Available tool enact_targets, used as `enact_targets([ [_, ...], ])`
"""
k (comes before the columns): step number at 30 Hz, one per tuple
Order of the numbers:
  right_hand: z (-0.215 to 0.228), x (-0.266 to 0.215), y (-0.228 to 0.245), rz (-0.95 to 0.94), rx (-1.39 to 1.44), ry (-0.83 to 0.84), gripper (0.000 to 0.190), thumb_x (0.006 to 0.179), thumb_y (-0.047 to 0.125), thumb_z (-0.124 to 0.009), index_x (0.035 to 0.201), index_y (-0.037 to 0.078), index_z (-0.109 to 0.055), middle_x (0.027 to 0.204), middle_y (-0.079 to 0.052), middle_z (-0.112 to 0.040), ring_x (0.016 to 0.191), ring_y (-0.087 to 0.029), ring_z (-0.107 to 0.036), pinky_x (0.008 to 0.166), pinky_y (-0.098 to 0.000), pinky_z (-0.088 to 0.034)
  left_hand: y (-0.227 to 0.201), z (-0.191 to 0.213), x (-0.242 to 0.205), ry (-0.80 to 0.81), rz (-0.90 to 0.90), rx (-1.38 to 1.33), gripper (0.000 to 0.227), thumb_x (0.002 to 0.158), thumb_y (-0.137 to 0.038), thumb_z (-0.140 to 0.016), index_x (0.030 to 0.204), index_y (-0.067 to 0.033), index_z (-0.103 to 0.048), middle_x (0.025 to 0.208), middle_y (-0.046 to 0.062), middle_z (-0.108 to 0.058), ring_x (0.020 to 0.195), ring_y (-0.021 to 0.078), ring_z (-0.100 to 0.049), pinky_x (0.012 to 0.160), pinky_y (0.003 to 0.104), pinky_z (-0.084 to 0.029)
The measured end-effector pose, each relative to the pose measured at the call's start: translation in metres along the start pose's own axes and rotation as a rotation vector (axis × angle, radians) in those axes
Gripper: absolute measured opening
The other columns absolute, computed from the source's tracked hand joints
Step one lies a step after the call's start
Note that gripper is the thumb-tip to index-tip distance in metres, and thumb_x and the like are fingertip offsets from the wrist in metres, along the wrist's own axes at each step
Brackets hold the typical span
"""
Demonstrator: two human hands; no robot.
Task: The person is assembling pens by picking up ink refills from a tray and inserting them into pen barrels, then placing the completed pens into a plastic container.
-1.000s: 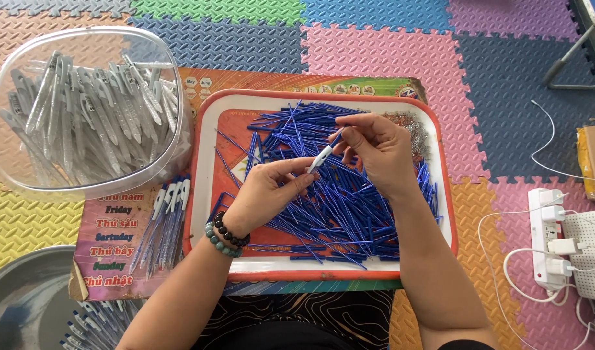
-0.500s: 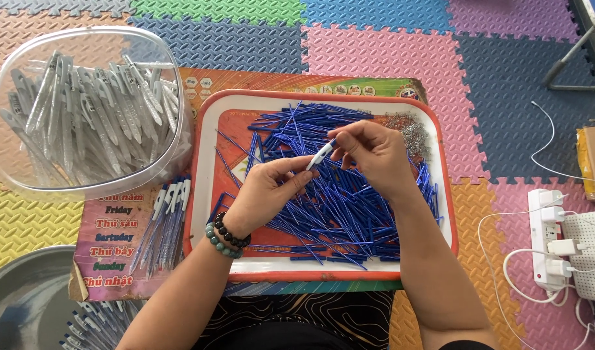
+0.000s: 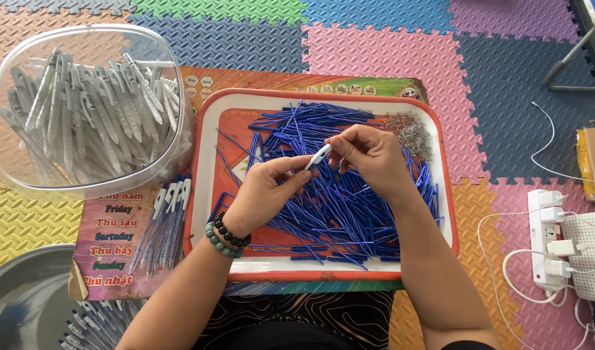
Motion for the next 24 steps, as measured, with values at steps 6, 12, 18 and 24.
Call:
enact_targets([
  [6,0.0,-0.002,0.002,-0.01,-0.029,-0.007,0.026,0.112,0.017,-0.077,0.092,0.001,-0.079,0.068,-0.015,-0.077,0.061,-0.016,-0.073,0.054,-0.0235,-0.055,0.0,0.001,0.0,-0.007,-0.015,0.05,0.037,0.106,-0.008,-0.078,0.142,-0.0091,-0.08,0.107,0.018,-0.086,0.078,0.0182,-0.075,0.068,0.03,-0.064],
  [12,-0.001,-0.001,0.004,-0.01,-0.068,0.002,0.031,0.112,0.019,-0.078,0.086,0.003,-0.078,0.063,-0.013,-0.075,0.057,-0.014,-0.072,0.055,-0.0222,-0.053,-0.002,0.001,0.0,-0.014,-0.032,0.073,0.036,0.105,-0.008,-0.078,0.141,-0.0082,-0.08,0.105,0.017,-0.086,0.076,0.017,-0.075,0.067,0.029,-0.062],
  [18,0.0,-0.002,0.006,-0.013,-0.014,0.004,0.025,0.112,0.014,-0.076,0.091,0.001,-0.079,0.066,-0.014,-0.076,0.059,-0.015,-0.072,0.056,-0.023,-0.054,0.001,0.001,0.001,-0.024,-0.061,0.102,0.035,0.105,-0.008,-0.078,0.14,-0.0093,-0.081,0.103,0.016,-0.086,0.074,0.0174,-0.076,0.065,0.03,-0.062],
  [24,0.002,0.0,-0.006,0.037,0.084,0.04,0.013,0.11,0.007,-0.075,0.107,-0.005,-0.08,0.081,-0.016,-0.081,0.068,-0.017,-0.077,0.059,-0.0225,-0.058,0.002,-0.001,0.0,0.024,0.007,0.006,0.036,0.107,-0.009,-0.075,0.142,-0.0065,-0.078,0.109,0.019,-0.087,0.075,0.0161,-0.077,0.064,0.028,-0.063],
])
Point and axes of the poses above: each hand's wrist, its own x-axis towards the middle knuckle, its own z-axis out of the back of the hand, y = z × x, the point moved 7 cm from there along x, towards the middle knuckle
